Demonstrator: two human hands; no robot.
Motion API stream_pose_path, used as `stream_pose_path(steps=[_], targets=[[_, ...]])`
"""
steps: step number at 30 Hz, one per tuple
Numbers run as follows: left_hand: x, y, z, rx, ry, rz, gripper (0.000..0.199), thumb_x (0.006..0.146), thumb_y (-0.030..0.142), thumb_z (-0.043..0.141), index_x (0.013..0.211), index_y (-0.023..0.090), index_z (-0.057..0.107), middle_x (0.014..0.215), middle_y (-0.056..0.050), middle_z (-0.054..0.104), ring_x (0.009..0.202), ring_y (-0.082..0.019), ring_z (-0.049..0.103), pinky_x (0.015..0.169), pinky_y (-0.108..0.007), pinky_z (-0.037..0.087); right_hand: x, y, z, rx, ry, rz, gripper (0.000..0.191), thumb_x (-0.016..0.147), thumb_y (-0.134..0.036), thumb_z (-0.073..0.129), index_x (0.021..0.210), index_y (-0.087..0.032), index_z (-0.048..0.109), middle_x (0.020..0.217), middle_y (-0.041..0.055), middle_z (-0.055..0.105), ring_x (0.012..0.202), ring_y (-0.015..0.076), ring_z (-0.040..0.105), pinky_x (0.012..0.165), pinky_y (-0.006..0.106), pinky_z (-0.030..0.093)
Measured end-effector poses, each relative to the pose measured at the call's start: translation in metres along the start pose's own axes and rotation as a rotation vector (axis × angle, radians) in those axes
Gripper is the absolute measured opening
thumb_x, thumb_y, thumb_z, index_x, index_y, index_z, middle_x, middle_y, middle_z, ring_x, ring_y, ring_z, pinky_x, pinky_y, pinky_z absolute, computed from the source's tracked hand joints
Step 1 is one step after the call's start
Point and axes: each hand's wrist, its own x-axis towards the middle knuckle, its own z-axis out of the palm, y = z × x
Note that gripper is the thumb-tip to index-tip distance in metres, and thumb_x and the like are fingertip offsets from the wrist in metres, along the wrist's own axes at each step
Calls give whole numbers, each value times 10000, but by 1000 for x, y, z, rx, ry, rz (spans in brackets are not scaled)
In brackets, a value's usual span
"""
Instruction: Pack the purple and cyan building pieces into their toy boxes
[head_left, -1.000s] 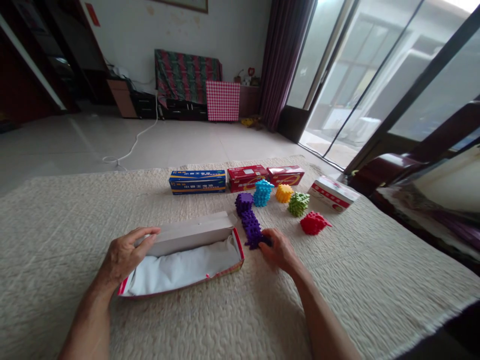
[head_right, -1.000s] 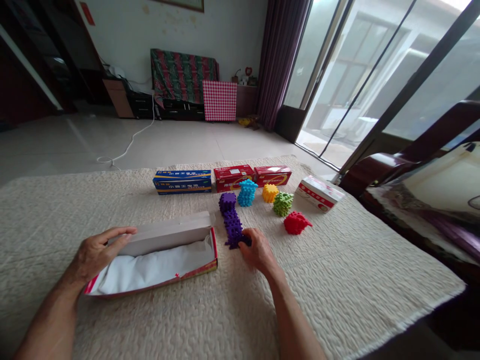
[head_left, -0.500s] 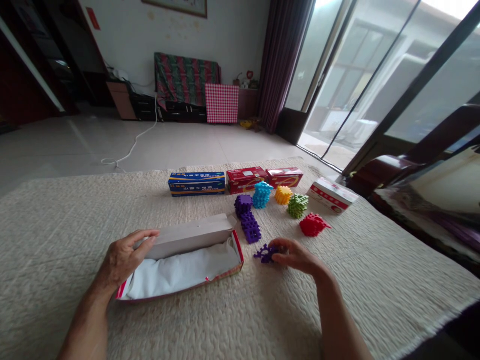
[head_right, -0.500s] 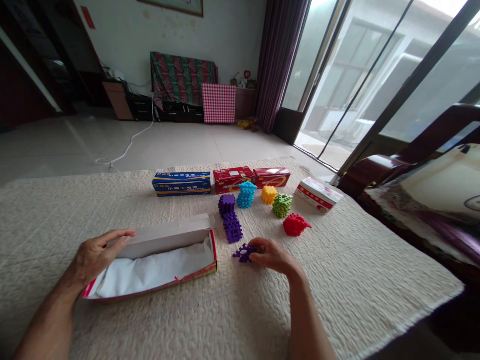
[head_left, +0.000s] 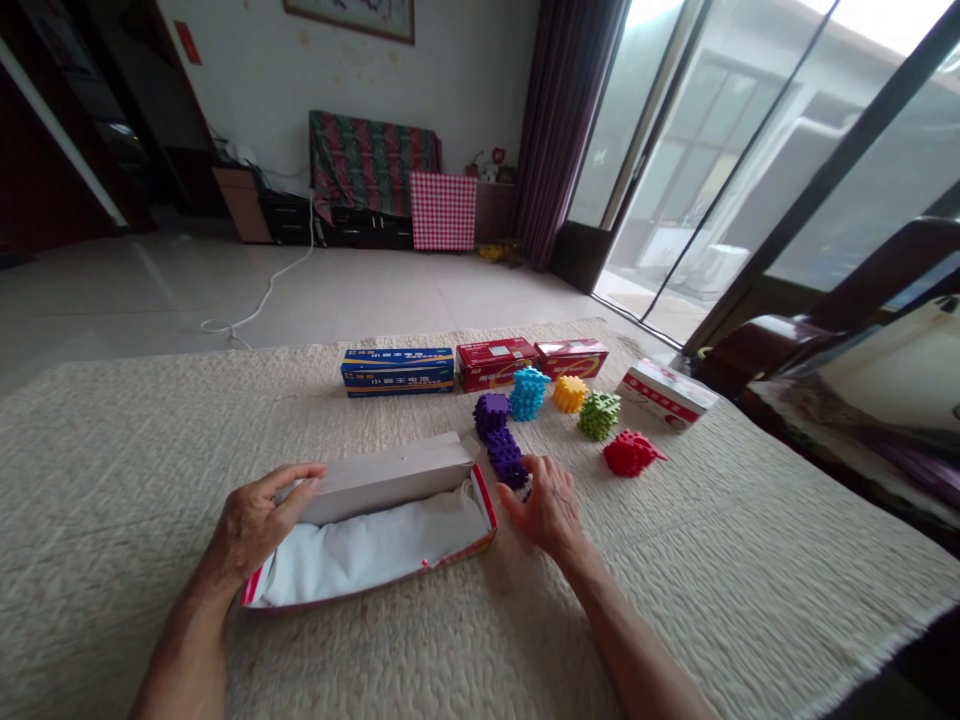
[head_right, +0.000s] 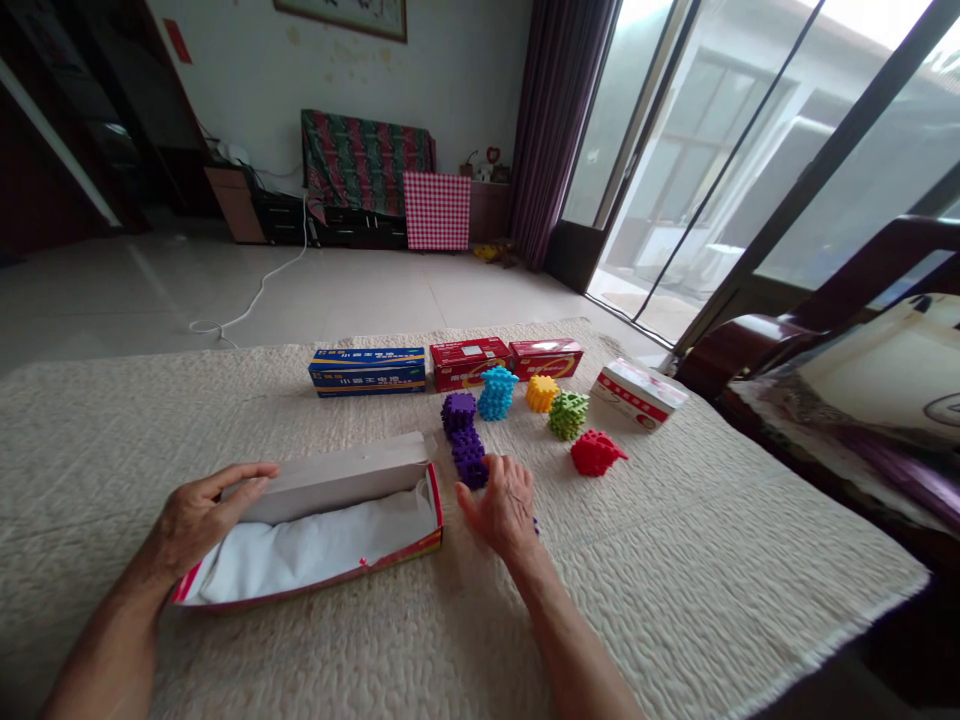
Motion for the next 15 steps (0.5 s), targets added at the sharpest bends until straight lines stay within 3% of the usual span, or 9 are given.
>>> stream_pose_path(steps=[15], targets=[[-1, 1, 2, -55, -22, -10, 324, 766, 471, 571, 927, 245, 737, 984, -8, 746, 965, -205, 678, 796, -219, 532, 1, -6, 10, -184, 14, 32, 488, 705, -450, 659, 1084, -173, 526, 967, 106, 620, 943, 283, 544, 833, 390, 334]])
